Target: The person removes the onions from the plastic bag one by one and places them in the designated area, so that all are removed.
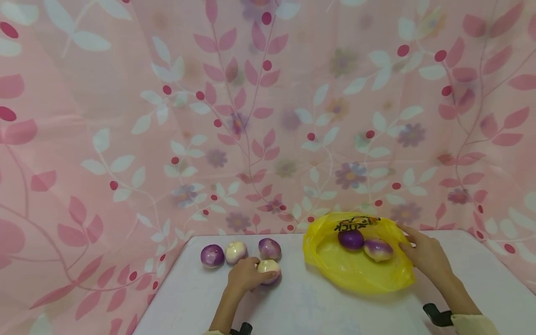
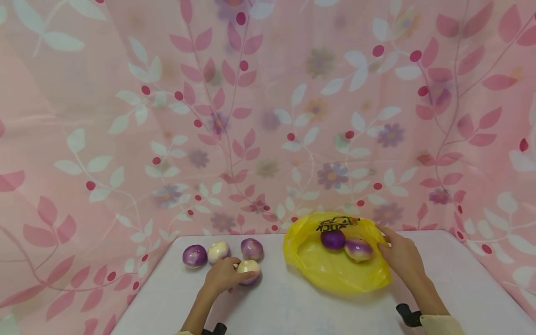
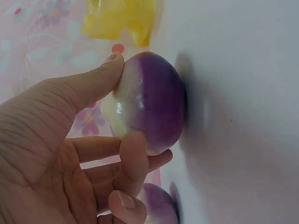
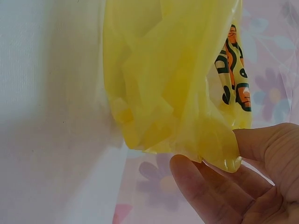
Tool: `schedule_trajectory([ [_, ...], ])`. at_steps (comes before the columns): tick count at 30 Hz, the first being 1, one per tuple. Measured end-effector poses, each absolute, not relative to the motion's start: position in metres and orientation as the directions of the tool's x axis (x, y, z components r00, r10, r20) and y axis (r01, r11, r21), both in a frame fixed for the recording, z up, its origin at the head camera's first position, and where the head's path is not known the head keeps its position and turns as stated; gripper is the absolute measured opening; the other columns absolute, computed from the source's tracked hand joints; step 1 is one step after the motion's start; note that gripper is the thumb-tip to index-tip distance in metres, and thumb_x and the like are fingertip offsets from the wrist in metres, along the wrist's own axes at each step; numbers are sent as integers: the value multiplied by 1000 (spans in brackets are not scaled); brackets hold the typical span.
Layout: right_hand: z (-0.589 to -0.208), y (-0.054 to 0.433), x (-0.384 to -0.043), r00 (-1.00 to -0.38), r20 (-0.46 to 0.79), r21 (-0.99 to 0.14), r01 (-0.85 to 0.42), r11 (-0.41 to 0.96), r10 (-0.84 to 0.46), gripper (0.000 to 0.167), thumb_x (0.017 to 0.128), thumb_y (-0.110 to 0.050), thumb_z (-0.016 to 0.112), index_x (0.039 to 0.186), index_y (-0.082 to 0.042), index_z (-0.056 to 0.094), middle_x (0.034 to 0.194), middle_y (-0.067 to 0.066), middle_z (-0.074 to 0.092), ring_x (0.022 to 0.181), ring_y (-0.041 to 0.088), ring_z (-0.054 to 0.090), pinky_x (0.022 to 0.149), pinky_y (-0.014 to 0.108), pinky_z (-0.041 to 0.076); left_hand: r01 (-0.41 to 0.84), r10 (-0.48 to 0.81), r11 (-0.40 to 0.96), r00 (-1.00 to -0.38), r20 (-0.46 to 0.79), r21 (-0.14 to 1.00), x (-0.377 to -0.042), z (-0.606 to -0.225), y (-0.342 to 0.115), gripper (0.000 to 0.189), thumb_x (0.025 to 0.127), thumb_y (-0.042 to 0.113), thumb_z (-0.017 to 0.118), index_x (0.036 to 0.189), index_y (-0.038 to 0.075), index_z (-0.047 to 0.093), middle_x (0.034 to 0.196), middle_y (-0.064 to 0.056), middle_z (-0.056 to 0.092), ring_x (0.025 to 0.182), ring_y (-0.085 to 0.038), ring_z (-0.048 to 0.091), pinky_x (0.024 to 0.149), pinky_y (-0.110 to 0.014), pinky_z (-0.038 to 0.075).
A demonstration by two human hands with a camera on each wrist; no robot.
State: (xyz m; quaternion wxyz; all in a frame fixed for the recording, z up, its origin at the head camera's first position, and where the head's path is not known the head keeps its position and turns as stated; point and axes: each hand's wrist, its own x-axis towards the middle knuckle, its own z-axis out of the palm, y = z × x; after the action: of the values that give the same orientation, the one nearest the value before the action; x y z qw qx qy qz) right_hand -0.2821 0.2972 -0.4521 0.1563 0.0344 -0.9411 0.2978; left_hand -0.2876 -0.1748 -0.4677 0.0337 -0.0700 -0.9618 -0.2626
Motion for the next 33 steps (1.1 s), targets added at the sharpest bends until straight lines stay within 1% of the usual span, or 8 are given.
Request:
schedule_trajectory([
  [5, -452, 297, -282, -953, 301, -559, -147, 816, 34, 59, 94, -13, 63, 146, 0, 41, 121, 39, 55, 56, 15, 59, 51, 30, 51, 153, 136, 840, -988, 71, 520, -287, -466, -178, 60, 78, 58, 74, 102, 3, 68, 54, 4, 56, 37, -14, 54, 43, -32, 41],
  [13, -452, 297, -283, -951, 307, -555, -153, 818, 31, 57, 93, -12, 64, 144, 2, 42, 120, 39, 56, 57, 16, 60, 52, 30, 52, 172, 152, 844, -985, 81, 508, -283, -464, -180, 56, 78, 56, 75, 97, 5, 66, 55, 4, 55, 38, -14, 54, 43, -33, 40],
  [17, -452, 295, -282, -953, 302, -562, -148, 814, 35, 57, 93, -12, 64, 144, 2, 42, 120, 39, 55, 57, 15, 59, 52, 30, 51, 171, 151, 843, -985, 81, 509, -283, -463, -180, 63, 79, 55, 75, 108, 0, 65, 57, 3, 57, 37, -13, 54, 43, -33, 42],
  [19, -452, 295, -282, -953, 300, -559, -143, 817, 38, 57, 93, -12, 63, 144, 1, 42, 121, 39, 55, 56, 15, 57, 52, 30, 51, 164, 143, 846, -987, 79, 507, -283, -462, -181, 71, 79, 56, 75, 117, -3, 63, 65, -2, 63, 38, -13, 54, 45, -33, 43],
  [21, -452, 295, -282, -956, 292, -560, -136, 818, 41, 58, 93, -13, 63, 145, 1, 42, 121, 40, 54, 57, 15, 57, 53, 30, 51, 159, 135, 851, -987, 84, 500, -283, -460, -183, 78, 78, 57, 75, 124, -5, 60, 78, -9, 69, 39, -11, 55, 47, -33, 46],
  [25, -452, 295, -282, -958, 285, -557, -131, 820, 41, 58, 93, -13, 63, 145, 1, 41, 122, 40, 54, 57, 15, 57, 53, 30, 52, 170, 132, 859, -985, 111, 483, -282, -455, -185, 77, 79, 55, 76, 125, -5, 61, 103, -21, 69, 40, -8, 55, 55, -35, 51],
  [30, -452, 297, -284, -958, 283, -558, -131, 819, 40, 58, 93, -13, 64, 145, 2, 41, 120, 40, 55, 61, 19, 62, 54, 32, 54, 195, 141, 869, -979, 150, 455, -281, -448, -184, 77, 79, 58, 74, 124, -4, 62, 105, -21, 70, 44, -9, 58, 59, -40, 53],
  [33, -452, 297, -284, -959, 282, -559, -132, 819, 38, 58, 93, -13, 64, 144, 3, 41, 120, 39, 56, 62, 20, 64, 54, 33, 55, 224, 153, 877, -969, 195, 425, -281, -443, -181, 75, 78, 59, 74, 121, -2, 64, 102, -18, 71, 62, -18, 66, 59, -41, 53],
])
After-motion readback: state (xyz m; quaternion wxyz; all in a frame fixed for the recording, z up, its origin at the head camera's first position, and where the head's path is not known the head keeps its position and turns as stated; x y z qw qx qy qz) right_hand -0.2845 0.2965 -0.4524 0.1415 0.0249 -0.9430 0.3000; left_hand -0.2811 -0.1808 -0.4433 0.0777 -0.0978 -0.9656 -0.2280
